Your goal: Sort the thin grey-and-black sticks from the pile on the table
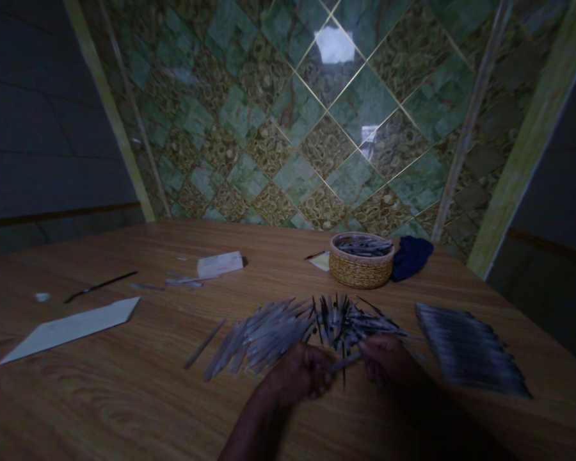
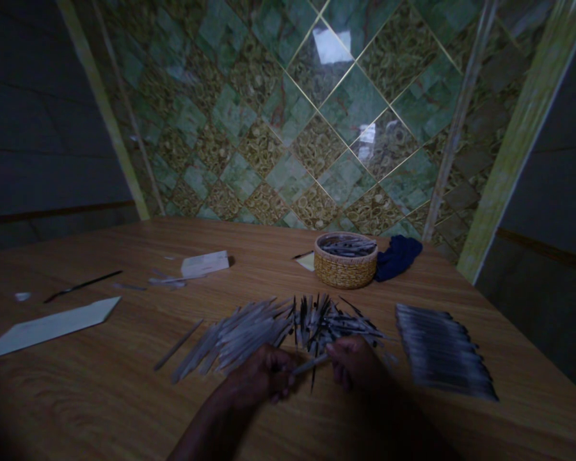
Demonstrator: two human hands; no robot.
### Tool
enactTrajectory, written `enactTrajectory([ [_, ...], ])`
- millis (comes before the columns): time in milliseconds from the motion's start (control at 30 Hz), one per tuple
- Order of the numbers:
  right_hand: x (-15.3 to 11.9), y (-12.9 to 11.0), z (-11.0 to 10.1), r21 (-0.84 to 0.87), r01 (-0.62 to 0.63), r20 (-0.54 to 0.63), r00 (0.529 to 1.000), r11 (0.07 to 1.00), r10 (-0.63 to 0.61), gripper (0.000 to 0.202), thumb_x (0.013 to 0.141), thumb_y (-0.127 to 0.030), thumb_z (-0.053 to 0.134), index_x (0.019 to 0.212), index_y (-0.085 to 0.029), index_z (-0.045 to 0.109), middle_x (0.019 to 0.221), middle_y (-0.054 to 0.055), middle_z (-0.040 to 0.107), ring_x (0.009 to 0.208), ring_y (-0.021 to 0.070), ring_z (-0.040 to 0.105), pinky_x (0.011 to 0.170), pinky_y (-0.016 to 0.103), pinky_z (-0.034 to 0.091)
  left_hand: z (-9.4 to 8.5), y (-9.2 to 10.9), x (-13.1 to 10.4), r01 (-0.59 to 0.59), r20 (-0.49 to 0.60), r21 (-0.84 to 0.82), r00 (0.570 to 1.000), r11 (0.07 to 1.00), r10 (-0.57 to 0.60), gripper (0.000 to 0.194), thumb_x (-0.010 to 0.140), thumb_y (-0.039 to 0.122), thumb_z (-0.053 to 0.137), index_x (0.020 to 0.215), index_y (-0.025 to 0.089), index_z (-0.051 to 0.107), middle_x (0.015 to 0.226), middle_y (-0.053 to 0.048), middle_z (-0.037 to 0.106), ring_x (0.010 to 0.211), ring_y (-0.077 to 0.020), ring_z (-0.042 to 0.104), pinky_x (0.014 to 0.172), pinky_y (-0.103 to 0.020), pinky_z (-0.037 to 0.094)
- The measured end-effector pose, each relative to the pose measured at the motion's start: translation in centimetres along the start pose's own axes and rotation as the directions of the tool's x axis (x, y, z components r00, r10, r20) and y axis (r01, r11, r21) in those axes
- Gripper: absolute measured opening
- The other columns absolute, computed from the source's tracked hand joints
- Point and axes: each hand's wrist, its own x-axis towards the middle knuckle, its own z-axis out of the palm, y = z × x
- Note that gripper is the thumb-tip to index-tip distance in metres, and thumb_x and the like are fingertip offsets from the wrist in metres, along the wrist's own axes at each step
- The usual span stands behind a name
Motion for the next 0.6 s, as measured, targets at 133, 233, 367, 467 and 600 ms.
enactTrajectory([
  [133,-0.03,-0.54,-0.18,-0.017,0.004,0.005,1.000,1.000,-0.004,0.047,0.067,-0.064,0.053,0.058,-0.018,0.048,0.041,-0.004,0.054,0.027,0.0067,0.042,0.029,0.018,0.026,0.04,0.07,0.02,-0.031,0.004,-0.021,1.000,0.999,0.031,0.012,0.055,0.023,0.055,0.056,0.012,0.058,0.047,0.003,0.051,0.042,-0.0076,0.042,0.044,-0.021,0.031],
  [233,-0.07,-0.79,-0.25,-0.016,0.030,-0.013,0.999,0.999,-0.030,0.044,0.067,-0.061,0.056,0.061,-0.018,0.047,0.044,-0.005,0.056,0.028,0.0063,0.044,0.030,0.017,0.025,0.08,0.12,-0.04,-0.036,0.000,0.032,0.999,0.999,0.036,0.013,0.057,0.025,0.054,0.057,0.012,0.058,0.048,0.003,0.049,0.043,-0.0078,0.040,0.045,-0.022,0.029],
  [367,-0.06,-0.66,-0.16,0.025,0.027,-0.018,0.999,0.999,-0.027,0.045,0.069,-0.061,0.053,0.059,-0.018,0.046,0.040,-0.004,0.054,0.026,0.0064,0.044,0.029,0.016,0.024,0.19,-0.12,0.19,-0.130,-0.024,0.155,0.991,0.979,0.135,0.014,0.062,0.023,0.053,0.051,0.015,0.048,0.049,0.005,0.040,0.047,-0.0075,0.034,0.046,-0.022,0.025],
  [467,0.06,-0.42,-0.11,0.052,0.011,-0.054,0.999,0.999,-0.008,0.044,0.071,-0.060,0.051,0.056,-0.018,0.045,0.036,-0.004,0.052,0.023,0.0060,0.039,0.027,0.016,0.022,0.32,-0.50,0.63,-0.196,-0.048,0.370,0.972,0.908,0.230,0.010,0.063,0.013,0.048,0.054,0.015,0.049,0.053,0.004,0.041,0.053,-0.0091,0.039,0.048,-0.021,0.025],
  [600,0.18,-0.77,-0.24,0.092,-0.056,-0.097,0.993,0.994,0.065,0.042,0.070,-0.060,0.050,0.060,-0.019,0.045,0.032,-0.005,0.051,0.020,0.0069,0.036,0.024,0.017,0.019,0.88,-0.36,0.76,-0.266,-0.039,0.677,0.918,0.686,0.394,0.017,0.070,0.007,0.045,0.065,0.014,0.059,0.063,0.000,0.055,0.063,-0.0122,0.050,0.055,-0.021,0.032],
])
